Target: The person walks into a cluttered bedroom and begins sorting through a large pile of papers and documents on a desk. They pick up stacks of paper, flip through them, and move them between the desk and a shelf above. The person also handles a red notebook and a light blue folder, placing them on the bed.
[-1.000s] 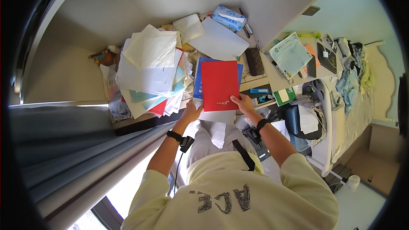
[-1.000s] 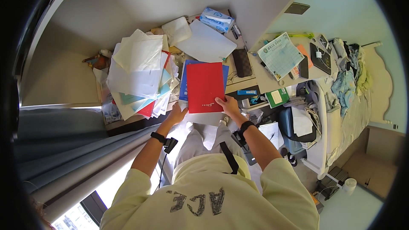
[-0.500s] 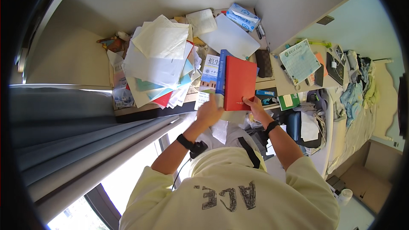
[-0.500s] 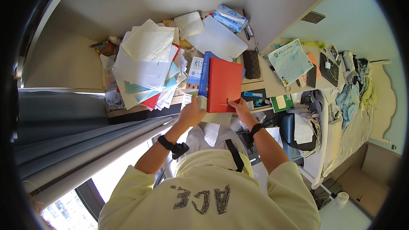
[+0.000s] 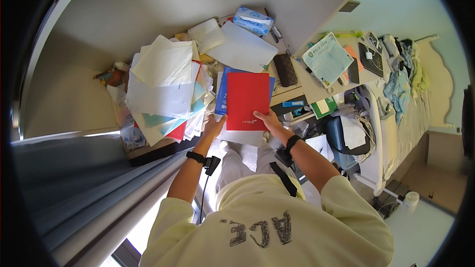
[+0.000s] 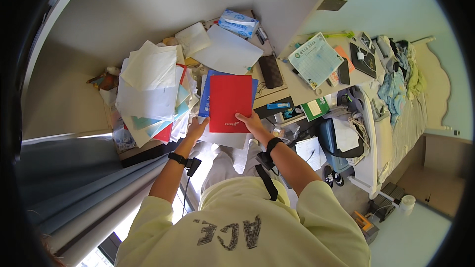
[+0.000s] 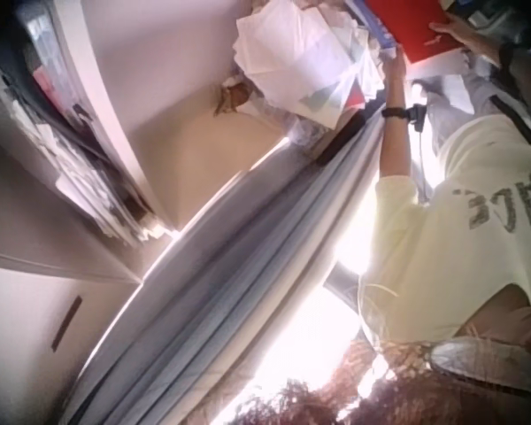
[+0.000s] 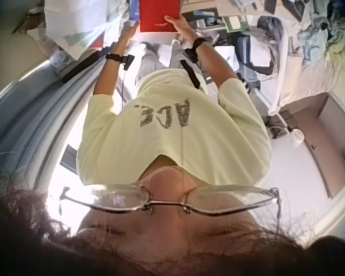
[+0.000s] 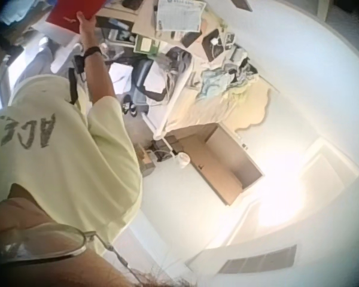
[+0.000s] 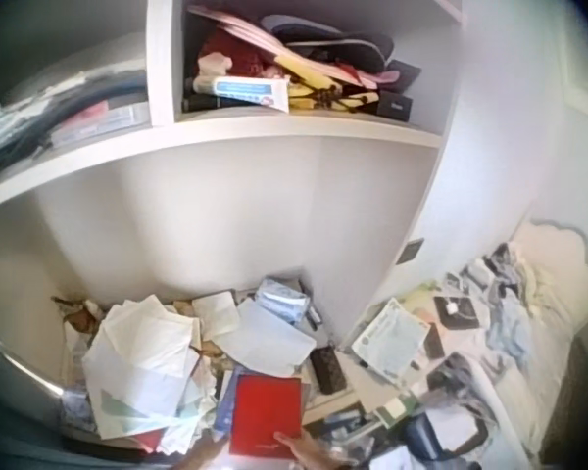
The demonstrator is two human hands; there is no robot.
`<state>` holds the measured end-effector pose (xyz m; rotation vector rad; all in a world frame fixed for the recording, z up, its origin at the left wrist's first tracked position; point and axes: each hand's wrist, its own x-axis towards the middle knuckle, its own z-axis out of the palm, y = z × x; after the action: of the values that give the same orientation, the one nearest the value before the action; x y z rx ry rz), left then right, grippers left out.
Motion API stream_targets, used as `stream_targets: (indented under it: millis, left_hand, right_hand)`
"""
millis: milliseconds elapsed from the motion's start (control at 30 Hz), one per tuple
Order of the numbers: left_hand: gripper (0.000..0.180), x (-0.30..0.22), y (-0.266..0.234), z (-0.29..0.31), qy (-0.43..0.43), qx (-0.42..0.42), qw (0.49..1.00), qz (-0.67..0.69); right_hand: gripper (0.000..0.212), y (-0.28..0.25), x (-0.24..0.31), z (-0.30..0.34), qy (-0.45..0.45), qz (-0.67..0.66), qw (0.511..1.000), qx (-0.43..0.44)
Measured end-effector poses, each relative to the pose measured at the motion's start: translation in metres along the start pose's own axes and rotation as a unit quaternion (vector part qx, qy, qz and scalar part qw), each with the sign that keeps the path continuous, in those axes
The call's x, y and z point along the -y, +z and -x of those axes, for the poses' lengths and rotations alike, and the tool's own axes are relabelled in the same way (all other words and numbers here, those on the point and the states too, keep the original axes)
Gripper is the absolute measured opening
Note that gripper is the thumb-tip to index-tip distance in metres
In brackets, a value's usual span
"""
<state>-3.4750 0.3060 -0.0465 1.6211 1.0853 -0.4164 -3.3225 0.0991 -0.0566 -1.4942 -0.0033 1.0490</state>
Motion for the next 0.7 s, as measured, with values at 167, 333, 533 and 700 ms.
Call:
stream_targets:
  millis: [167, 333, 533, 700]
  left_hand:
    - [0.107, 0.002, 0.026, 0.005, 0.038, -0.061, 0.995, -0.065]
    - [0.098, 0.014, 0.024, -0.003, 0.044, -0.079, 0.994, -0.057]
    - [0.094, 0.002, 0.019, -0.017, 0.013, -0.027, 0.999, 0.041]
    - [0.102, 0.007, 0.028, -0.001, -0.031, -0.011, 0.999, 0.031]
  right_hand:
    - [0.045, 0.001, -0.036, -0.004, -0.129, 0.083, 0.987, -0.043]
    - [0.066, -0.006, -0.052, 0.026, -0.024, 0.031, 0.999, 0.026]
    - [0.071, -0.006, -0.032, 0.03, 0.173, -0.063, 0.983, -0.025]
    - [0.068, -0.008, -0.007, 0.038, 0.146, -0.023, 0.989, 0.014]
